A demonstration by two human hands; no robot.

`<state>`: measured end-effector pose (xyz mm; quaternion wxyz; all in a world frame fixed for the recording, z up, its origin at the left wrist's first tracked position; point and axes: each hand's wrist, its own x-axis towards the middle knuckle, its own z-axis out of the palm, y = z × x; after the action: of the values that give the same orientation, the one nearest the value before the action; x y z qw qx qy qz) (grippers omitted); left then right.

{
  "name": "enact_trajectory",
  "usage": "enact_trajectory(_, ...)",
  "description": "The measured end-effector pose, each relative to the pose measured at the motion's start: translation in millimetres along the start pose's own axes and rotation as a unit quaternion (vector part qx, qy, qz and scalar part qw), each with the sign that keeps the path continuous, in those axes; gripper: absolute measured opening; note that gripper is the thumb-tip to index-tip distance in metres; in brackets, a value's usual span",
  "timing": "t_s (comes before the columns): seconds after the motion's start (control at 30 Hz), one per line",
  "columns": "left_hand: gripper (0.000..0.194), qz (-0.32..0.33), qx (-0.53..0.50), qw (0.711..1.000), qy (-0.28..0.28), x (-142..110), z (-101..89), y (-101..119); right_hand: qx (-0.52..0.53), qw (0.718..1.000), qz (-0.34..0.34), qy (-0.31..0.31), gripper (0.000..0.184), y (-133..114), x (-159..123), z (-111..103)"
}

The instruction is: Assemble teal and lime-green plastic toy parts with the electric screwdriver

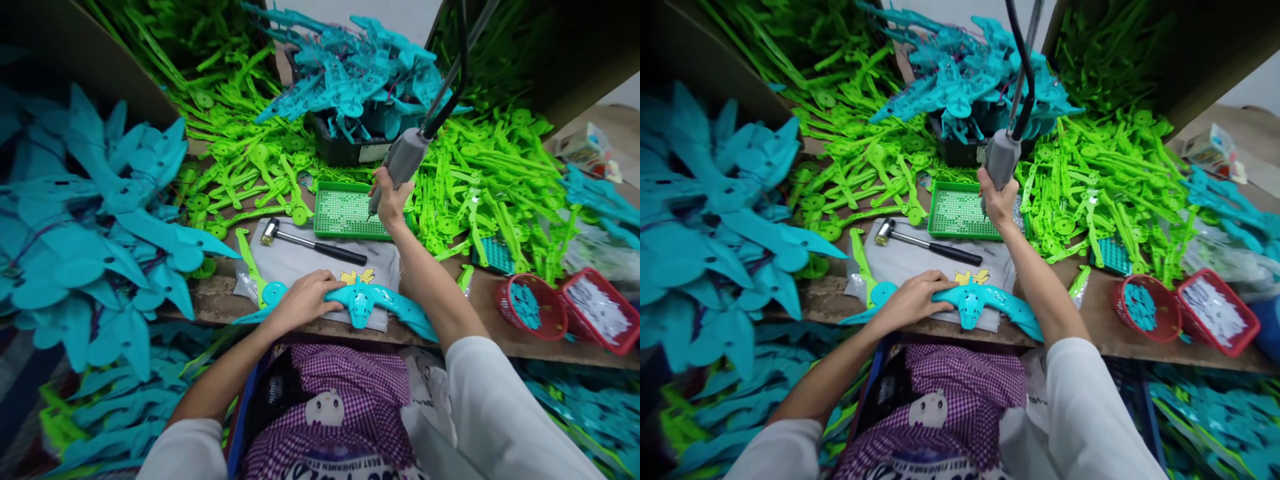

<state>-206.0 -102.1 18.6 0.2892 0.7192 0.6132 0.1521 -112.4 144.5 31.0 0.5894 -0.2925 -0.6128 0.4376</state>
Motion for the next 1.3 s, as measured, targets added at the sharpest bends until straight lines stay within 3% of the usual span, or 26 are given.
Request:
enact_trajectory(0.27,0.045,-0.003,-0.01,1.0,0.003,1,2.2,-3,0.012,1.0,0.003,-0.008,0.043,0,0,-2)
enact_trajectory(0.47,0.047,-0.006,-0.007,1.0,0.003,1,2.7,-3,0.016,1.0,0.0,0.019,0.041,1,-1,-2)
enact_trajectory(0.7,0.047,-0.01,-0.007,1.0,0.002,1,0.8,-2,0.017,1.0,0.016,-0.011,0.044,1,0,-2)
enact_trajectory(0.87,0.048,-0.011,0.0,1.0,0.003,1,2.1,-4,0.024,1.0,0.017,0.005,0.045,-9,3,-4)
enact_trajectory(0.97,0.047,-0.008,0.001,1.0,0.005,2,1.2,-3,0.028,0.999,0.017,0.019,0.047,-27,10,-9)
enact_trajectory(1.1,0.047,-0.016,0.008,1.0,-0.002,2,-1.1,0,0.039,0.998,0.011,0.04,0.045,-74,-3,-45)
enact_trajectory(1.23,0.046,-0.021,0.012,1.0,0.001,2,0.2,-2,0.066,0.996,0.04,0.049,0.041,-124,-63,-108)
enact_trajectory(1.3,0.046,-0.013,0.012,1.0,0.001,3,2.1,-5,0.035,0.997,0.064,0.022,0.044,-139,-95,-137)
